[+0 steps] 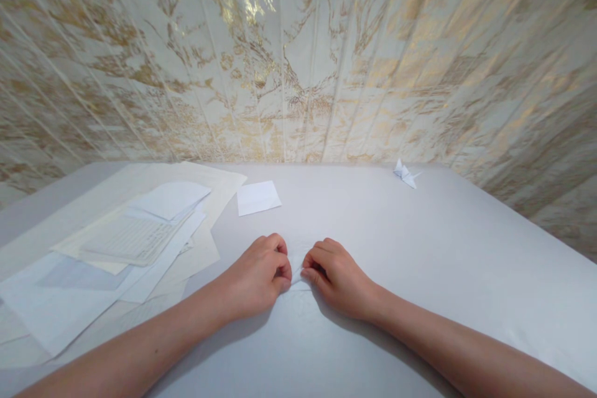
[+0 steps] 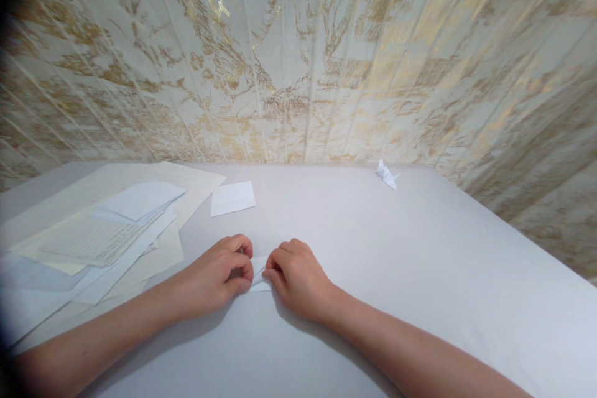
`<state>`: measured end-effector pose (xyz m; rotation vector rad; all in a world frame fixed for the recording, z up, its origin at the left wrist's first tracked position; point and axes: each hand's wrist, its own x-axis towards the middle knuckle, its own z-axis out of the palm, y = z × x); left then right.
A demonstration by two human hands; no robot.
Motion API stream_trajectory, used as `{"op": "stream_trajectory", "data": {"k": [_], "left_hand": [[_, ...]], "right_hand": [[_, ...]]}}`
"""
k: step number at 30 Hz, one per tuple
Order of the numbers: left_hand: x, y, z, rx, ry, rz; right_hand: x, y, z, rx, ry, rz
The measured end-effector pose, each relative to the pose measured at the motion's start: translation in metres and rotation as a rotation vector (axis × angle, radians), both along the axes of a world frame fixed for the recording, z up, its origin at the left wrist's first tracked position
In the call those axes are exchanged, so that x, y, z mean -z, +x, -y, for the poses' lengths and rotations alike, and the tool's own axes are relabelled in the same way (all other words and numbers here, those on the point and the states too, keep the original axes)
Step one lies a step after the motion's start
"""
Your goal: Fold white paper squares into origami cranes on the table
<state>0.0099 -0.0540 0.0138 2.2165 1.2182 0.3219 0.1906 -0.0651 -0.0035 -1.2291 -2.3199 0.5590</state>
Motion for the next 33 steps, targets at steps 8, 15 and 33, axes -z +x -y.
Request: {"op": "stream_trajectory", "data": {"k": [8, 15, 33], "left_hand": [[0.002, 0.0, -0.001, -0.035, -0.015, -0.007], [-0.008, -0.003, -0.005, 0.047, -0.059, -0.038], [-0.006, -0.002, -0.007, 0.046, -0.042, -0.059]], "right_hand": [[0.0, 0.001, -0.001, 0.0, -0.005, -0.004], [-0.004, 0.0, -0.006, -0.014, -0.032, 0.063], [-0.011, -0.009, -0.007, 0.047, -0.059, 0.264]]}}
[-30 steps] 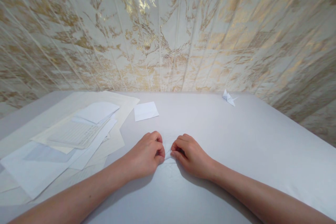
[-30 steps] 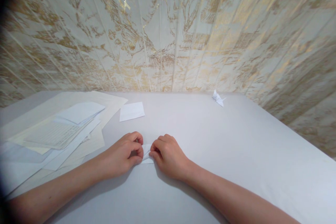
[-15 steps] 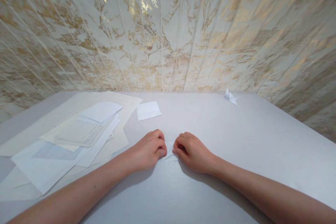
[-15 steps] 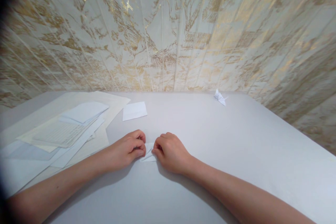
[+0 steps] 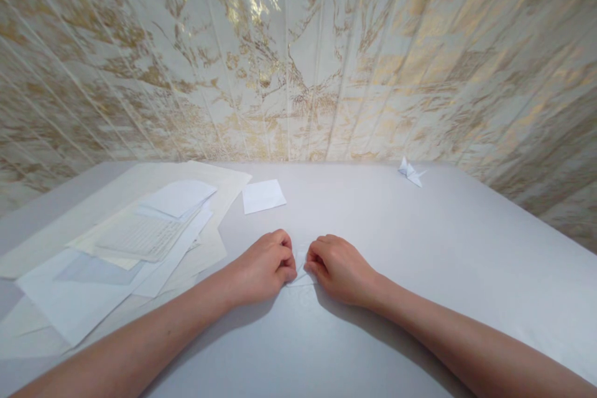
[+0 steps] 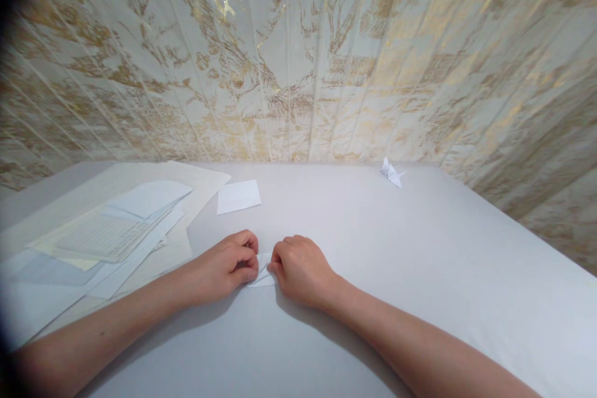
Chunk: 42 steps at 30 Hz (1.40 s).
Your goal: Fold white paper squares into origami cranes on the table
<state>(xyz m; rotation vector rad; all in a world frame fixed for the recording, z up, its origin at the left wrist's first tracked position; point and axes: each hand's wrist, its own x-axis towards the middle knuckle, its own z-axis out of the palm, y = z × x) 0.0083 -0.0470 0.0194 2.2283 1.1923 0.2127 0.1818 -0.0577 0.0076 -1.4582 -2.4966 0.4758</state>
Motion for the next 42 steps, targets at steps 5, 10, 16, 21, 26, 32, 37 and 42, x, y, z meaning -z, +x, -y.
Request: {"op": "stream_trajectory", "data": {"k": [5, 10, 16, 21, 26, 32, 37, 42], "left_hand": [[0.001, 0.002, 0.002, -0.037, 0.002, -0.013], [0.002, 0.001, 0.003, -0.037, 0.008, 0.005], [0.002, 0.001, 0.002, -0.033, 0.019, -0.002], [0.005, 0.003, 0.004, -0.068, 0.057, -0.015], [0.008, 0.005, 0.006, -0.07, 0.095, -0.017], [0.009, 0.005, 0.004, -0.063, 0.112, -0.02], [0.009, 0.006, 0.005, -0.063, 0.107, -0.036], [0.006, 0.006, 0.007, -0.062, 0.09, -0.071]], "right_hand": [[0.001, 0.005, -0.002, -0.012, -0.023, -0.072], [0.004, 0.015, -0.005, -0.108, -0.051, -0.254], [0.007, 0.009, -0.006, -0.078, 0.008, -0.248], [0.006, 0.004, -0.005, -0.046, 0.018, -0.137], [0.005, 0.002, -0.003, -0.027, 0.035, -0.047], [0.003, 0.0, -0.002, -0.01, 0.028, -0.017], [0.0, -0.001, -0.003, 0.003, 0.011, -0.008], [0.001, 0.0, -0.004, 0.003, 0.015, -0.001]]}}
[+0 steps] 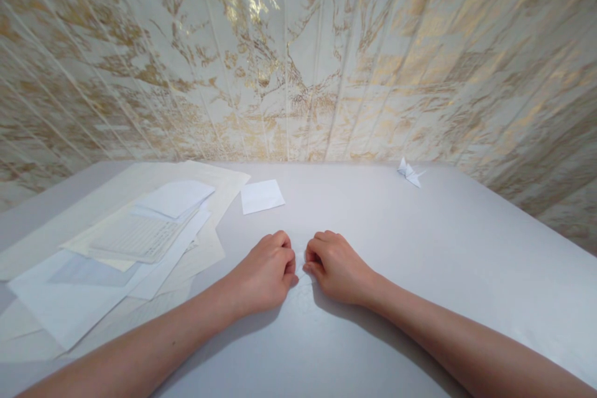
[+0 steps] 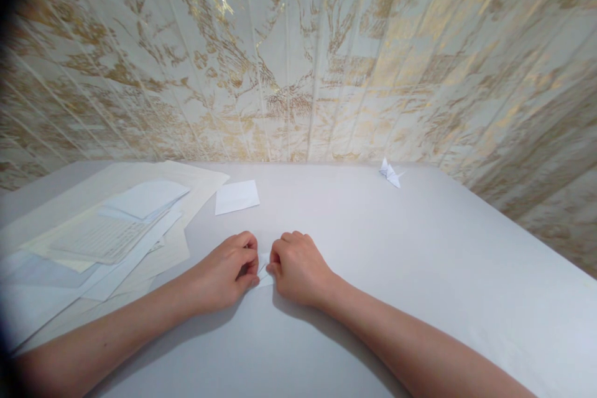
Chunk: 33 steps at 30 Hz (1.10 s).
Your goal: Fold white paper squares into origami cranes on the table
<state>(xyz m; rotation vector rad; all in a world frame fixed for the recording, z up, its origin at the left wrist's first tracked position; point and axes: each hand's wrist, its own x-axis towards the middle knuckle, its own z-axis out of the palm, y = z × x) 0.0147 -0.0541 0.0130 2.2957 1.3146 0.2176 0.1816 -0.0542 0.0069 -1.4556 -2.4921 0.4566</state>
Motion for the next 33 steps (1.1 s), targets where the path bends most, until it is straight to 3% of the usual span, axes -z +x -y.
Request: {"op": "stream_trajectory", "data": {"k": [7, 15, 33], "left_hand": [[-0.006, -0.002, -0.008, 0.024, -0.057, 0.014], [-0.002, -0.004, -0.014, 0.08, -0.049, 0.063], [-0.011, -0.006, -0.012, 0.049, -0.15, 0.062]], "right_hand": [[0.0, 0.0, 0.0, 0.0, 0.001, -0.027], [0.0, 0.001, -0.002, -0.003, 0.003, -0.04], [0.002, 0.001, 0.0, -0.013, 0.005, -0.033]]}}
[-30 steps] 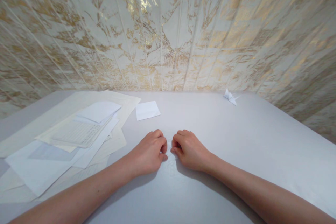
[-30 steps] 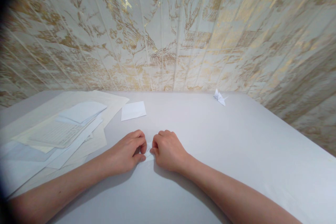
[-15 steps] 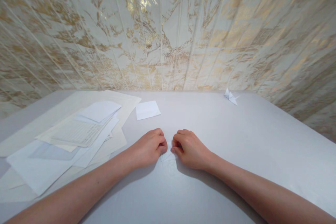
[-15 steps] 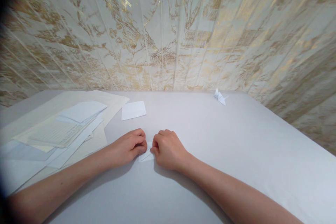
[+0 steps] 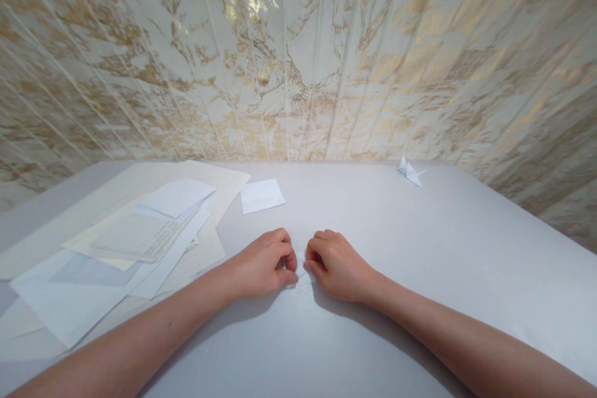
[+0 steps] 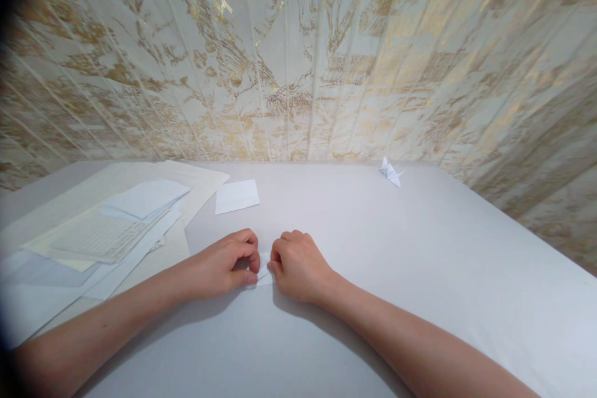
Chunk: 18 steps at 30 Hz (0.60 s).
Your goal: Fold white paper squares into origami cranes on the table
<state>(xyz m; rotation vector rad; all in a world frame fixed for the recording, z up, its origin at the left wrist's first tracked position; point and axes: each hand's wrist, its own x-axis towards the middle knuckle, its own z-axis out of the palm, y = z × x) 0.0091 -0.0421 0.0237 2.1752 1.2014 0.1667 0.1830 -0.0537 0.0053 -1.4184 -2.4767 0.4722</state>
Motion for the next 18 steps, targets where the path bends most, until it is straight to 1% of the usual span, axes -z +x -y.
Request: {"op": "stream_trajectory", "data": {"k": [5, 18], "left_hand": [[-0.0012, -0.0002, 0.0019, -0.009, -0.027, -0.001], [0.0057, 0.0021, 0.0096, -0.001, 0.108, -0.032]], "right_hand": [[-0.0011, -0.0002, -0.0002, 0.001, -0.007, -0.029], [-0.0026, 0.0001, 0.0003, 0.003, -0.013, -0.038]]}}
